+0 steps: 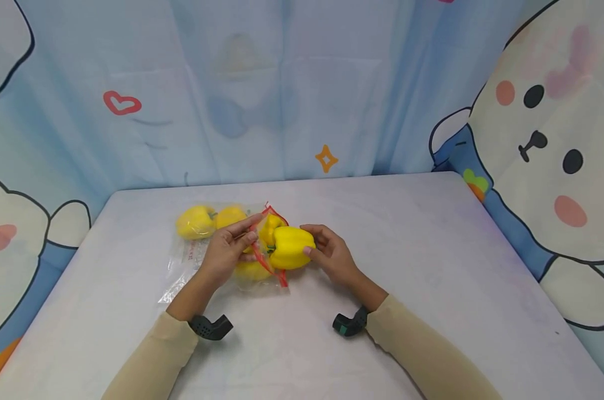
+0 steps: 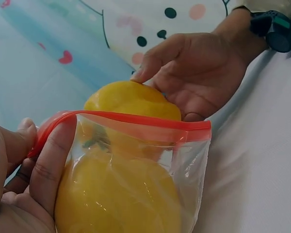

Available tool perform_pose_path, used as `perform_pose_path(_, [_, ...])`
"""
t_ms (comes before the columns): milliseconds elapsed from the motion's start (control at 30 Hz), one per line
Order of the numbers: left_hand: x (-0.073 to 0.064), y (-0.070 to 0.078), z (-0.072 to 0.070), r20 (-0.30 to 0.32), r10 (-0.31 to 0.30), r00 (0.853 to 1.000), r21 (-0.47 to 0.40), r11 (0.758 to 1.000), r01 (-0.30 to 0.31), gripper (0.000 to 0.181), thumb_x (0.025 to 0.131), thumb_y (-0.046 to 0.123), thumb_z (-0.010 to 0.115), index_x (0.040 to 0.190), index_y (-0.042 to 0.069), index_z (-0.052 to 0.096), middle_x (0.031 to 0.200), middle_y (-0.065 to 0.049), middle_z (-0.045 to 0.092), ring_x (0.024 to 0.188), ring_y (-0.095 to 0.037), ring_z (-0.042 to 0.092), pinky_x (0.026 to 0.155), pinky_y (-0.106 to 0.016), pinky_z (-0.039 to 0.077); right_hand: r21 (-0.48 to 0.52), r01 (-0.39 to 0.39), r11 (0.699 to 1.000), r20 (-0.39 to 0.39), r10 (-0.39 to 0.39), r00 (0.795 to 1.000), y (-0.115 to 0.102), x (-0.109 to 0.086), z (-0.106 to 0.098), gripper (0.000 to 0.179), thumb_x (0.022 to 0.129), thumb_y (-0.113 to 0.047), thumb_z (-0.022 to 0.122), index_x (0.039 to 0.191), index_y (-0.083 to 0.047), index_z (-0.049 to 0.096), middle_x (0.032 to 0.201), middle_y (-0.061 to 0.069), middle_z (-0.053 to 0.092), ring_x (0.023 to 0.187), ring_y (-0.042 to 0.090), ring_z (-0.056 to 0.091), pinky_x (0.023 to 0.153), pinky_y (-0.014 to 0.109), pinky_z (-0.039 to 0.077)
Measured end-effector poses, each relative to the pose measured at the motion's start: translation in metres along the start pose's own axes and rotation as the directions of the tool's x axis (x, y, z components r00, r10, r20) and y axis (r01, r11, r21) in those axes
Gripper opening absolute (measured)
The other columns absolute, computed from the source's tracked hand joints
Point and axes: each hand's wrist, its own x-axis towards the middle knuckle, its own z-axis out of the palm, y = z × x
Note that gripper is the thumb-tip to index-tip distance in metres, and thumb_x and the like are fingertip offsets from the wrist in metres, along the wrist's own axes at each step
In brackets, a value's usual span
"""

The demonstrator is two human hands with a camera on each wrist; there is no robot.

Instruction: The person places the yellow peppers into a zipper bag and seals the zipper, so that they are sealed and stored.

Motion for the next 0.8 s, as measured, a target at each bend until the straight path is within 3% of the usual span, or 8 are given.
perform_pose_path(167, [-0.0008, -0.0001, -0.0017, -0.005, -0.013, 1.0, -0.001, 1.0, 0.013, 0.039, 0.097, 0.014, 0.06, 0.133, 0.027, 0.063, 0.12, -0.004, 0.061, 0.081, -0.01, 0.063, 0.068, -0.026, 0.06, 0.038, -0.027, 0.999, 0.005, 0.026, 1.0, 0.0042, 0.0008, -0.0005, 0.046, 0.094, -0.001, 0.056, 0.137, 0.007, 0.043, 0.137, 0.014, 0.053, 0.118, 0.007, 0.058, 0.098, 0.018, 0.051])
perform_pose_path(433, [-0.0019, 0.0032, 0.0022, 0.005, -0.001, 1.0, 0.039, 0.999, 0.001, 0.041, 0.096, 0.011, 0.062, 0.134, 0.026, 0.063, 0.112, -0.003, 0.06, 0.083, -0.011, 0.063, 0.065, -0.026, 0.06, -0.064, 0.01, 0.998, 0.077, -0.005, 0.997, -0.0012, 0.0, 0.004, 0.047, 0.09, 0.0, 0.066, 0.134, 0.004, 0.05, 0.138, 0.023, 0.051, 0.12, 0.006, 0.056, 0.103, 0.016, 0.045])
perform_pose_path(667, [-0.0033, 0.005, 0.0038, 0.018, 0.02, 1.0, 0.057, 0.998, -0.021, 0.041, 0.097, 0.009, 0.06, 0.136, 0.021, 0.061, 0.112, -0.008, 0.059, 0.084, -0.011, 0.063, 0.065, -0.028, 0.061, -0.034, -0.032, 0.999, 0.145, 0.036, 0.989, -0.0039, -0.0001, 0.0045, 0.051, 0.087, -0.001, 0.072, 0.133, 0.003, 0.051, 0.138, 0.021, 0.051, 0.121, 0.007, 0.056, 0.096, 0.023, 0.053])
perform_pose_path(800, [-0.0038, 0.006, 0.0053, 0.015, 0.001, 1.0, 0.104, 0.995, -0.003, 0.042, 0.097, 0.009, 0.061, 0.137, 0.021, 0.06, 0.108, -0.007, 0.058, 0.079, -0.013, 0.062, 0.066, -0.03, 0.061, -0.056, -0.047, 0.997, 0.173, 0.057, 0.983, -0.0027, -0.0001, 0.0053, 0.051, 0.087, -0.004, 0.072, 0.134, -0.001, 0.052, 0.139, 0.019, 0.051, 0.124, 0.016, 0.055, 0.093, 0.025, 0.055])
